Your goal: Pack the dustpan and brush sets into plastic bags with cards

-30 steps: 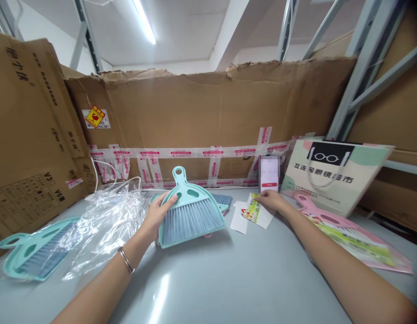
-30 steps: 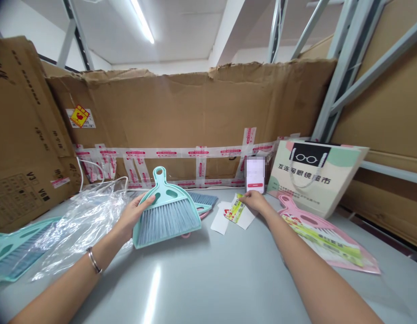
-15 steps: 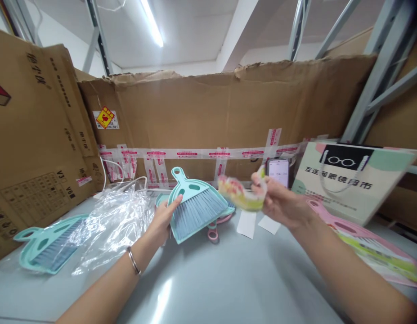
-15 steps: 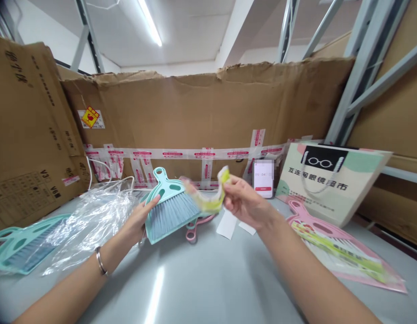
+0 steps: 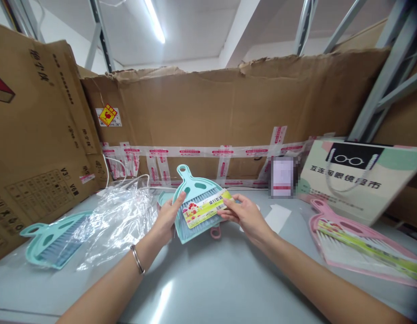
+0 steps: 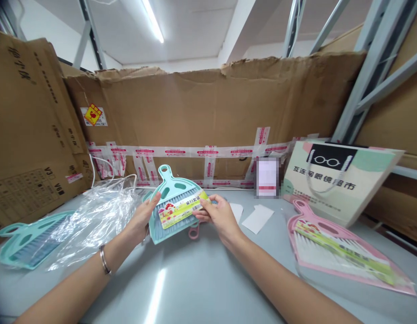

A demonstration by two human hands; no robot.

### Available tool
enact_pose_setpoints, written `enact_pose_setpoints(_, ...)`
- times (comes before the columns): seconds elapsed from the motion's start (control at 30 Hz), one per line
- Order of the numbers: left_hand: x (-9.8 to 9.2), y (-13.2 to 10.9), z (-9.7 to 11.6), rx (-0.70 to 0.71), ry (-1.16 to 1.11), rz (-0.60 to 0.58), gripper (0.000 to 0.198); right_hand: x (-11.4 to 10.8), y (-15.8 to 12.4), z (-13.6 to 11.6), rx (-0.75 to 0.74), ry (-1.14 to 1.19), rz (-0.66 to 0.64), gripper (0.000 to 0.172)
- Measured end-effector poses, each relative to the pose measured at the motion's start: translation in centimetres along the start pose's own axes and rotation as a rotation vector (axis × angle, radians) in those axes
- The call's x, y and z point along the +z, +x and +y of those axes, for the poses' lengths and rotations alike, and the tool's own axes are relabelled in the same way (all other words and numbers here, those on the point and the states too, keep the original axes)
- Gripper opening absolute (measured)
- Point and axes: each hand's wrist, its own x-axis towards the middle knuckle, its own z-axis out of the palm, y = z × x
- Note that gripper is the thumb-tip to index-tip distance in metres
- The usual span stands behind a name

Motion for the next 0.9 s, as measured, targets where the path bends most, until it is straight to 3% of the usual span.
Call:
enact_pose_setpoints(0.17,-0.4,0.3,-0.3,0.085,0.058,-0.052,0.049,-0.4,0.3,0.0,-0.047,-0.087,0.012,0.044)
enact_pose_setpoints(0.27,-0.8,0.6,-0.2,0.12,0.043,-0.048,0.046,-0.9,0.5,0.0,-0.301,-0.074,0.193,0.05)
enact_pose_setpoints(0.33,-1.0,0.6,-0.2,0.134,0.03,-0.047,0.043,-0.9,0.2,0.4,-0.366,-0.017,0.295,0.053)
enact_pose_setpoints(0.37,-0.9,0.6,-0.2,0.143,0.024,-0.044,0.042,-0.7,-0.1,0.7,-0.31,0.016,0.263,0.054)
enact_pose_setpoints(0.5,0.1,0.3,-1.2,0.169,0.011,-0.043,0.048,1.0,-1.8,2.5,0.105,0.18,-0.111,0.046)
enact_pose_setpoints(0.6,0.6,0.1,-1.5,0.174,0.058,-0.09,0.049,1.9,-2.5,3.4,0.187,0.292,-0.078,0.04)
enact_pose_setpoints(0.7,-0.7,0.2,0.4,0.248,0.383,-0.159,0.045,1.6,-2.3,3.3,0.179,0.317,0.003,0.039)
enact_pose_setpoints(0.77,-2.9,0.3,2.7,0.378,0.79,-0.066,0.044,1.0,-2.0,3.0,0.14,0.332,0.021,0.036)
enact_pose_setpoints(0.83,-5.3,0.4,4.7,0.469,1.264,0.29,0.045,0.4,-1.6,2.4,0.099,0.349,0.049,0.033)
enact_pose_setpoints(0.87,-6.4,0.4,5.4,0.402,1.482,0.457,0.047,0.2,-1.4,2.2,0.083,0.356,0.067,0.032)
enact_pose_setpoints(0.9,-7.2,0.4,5.8,0.291,1.647,0.552,0.049,0.0,-1.3,2.0,0.074,0.359,0.085,0.032)
